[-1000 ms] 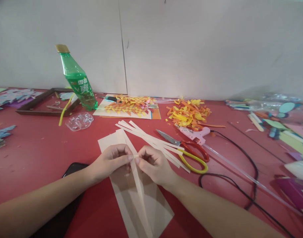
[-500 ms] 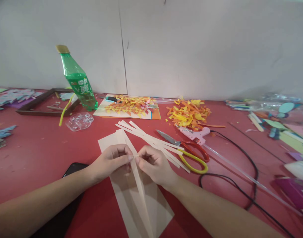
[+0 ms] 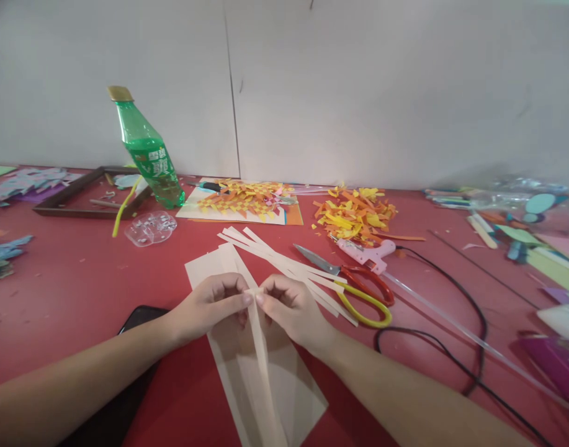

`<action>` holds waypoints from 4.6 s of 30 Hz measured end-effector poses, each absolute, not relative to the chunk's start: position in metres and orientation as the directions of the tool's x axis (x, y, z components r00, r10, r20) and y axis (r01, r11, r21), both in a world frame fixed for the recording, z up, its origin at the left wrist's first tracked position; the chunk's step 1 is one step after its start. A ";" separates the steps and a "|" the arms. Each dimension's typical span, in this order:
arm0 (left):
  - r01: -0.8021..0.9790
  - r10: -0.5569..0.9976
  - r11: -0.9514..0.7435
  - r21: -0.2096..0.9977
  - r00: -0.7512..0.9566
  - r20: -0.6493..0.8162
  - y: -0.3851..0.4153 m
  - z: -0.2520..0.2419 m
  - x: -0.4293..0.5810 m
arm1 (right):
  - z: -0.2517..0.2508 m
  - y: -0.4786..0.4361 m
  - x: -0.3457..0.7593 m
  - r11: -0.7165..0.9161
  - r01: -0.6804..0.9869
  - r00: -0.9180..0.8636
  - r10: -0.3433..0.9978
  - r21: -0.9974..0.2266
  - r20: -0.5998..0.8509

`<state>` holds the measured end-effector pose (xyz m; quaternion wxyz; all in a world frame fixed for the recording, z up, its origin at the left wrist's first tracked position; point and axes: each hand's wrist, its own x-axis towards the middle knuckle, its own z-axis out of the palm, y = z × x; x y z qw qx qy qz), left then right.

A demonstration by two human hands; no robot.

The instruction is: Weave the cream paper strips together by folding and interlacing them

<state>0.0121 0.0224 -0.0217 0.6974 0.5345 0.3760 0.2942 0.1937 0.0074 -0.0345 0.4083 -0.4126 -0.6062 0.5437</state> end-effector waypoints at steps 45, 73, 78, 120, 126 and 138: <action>-0.062 0.810 0.295 0.954 0.545 -0.215 0.023 -0.026 0.013 | -0.037 0.006 0.193 0.104 0.104 -0.279 0.958 -0.989 0.071; -0.089 0.839 0.320 0.943 0.490 -0.239 0.023 -0.028 0.013 | -0.035 0.007 0.194 0.117 0.107 -0.258 0.962 -0.987 0.086; -0.108 0.840 0.332 0.937 0.487 -0.241 0.024 -0.029 0.013 | -0.034 0.008 0.194 0.066 0.060 -0.324 0.945 -0.996 0.043; 0.903 0.790 -0.353 0.245 0.147 0.595 0.101 -0.031 -0.105 | -0.045 0.012 0.196 -0.056 -0.077 -0.309 0.951 -0.995 -0.030; 0.888 0.794 -0.385 0.252 0.180 0.580 0.093 -0.035 -0.093 | -0.047 0.012 0.197 -0.079 -0.094 -0.307 0.951 -0.992 -0.047; 0.812 0.916 -0.313 0.492 0.121 0.383 0.078 -0.034 -0.082 | -0.046 0.012 0.194 -0.148 -0.265 -0.274 0.959 -0.953 -0.073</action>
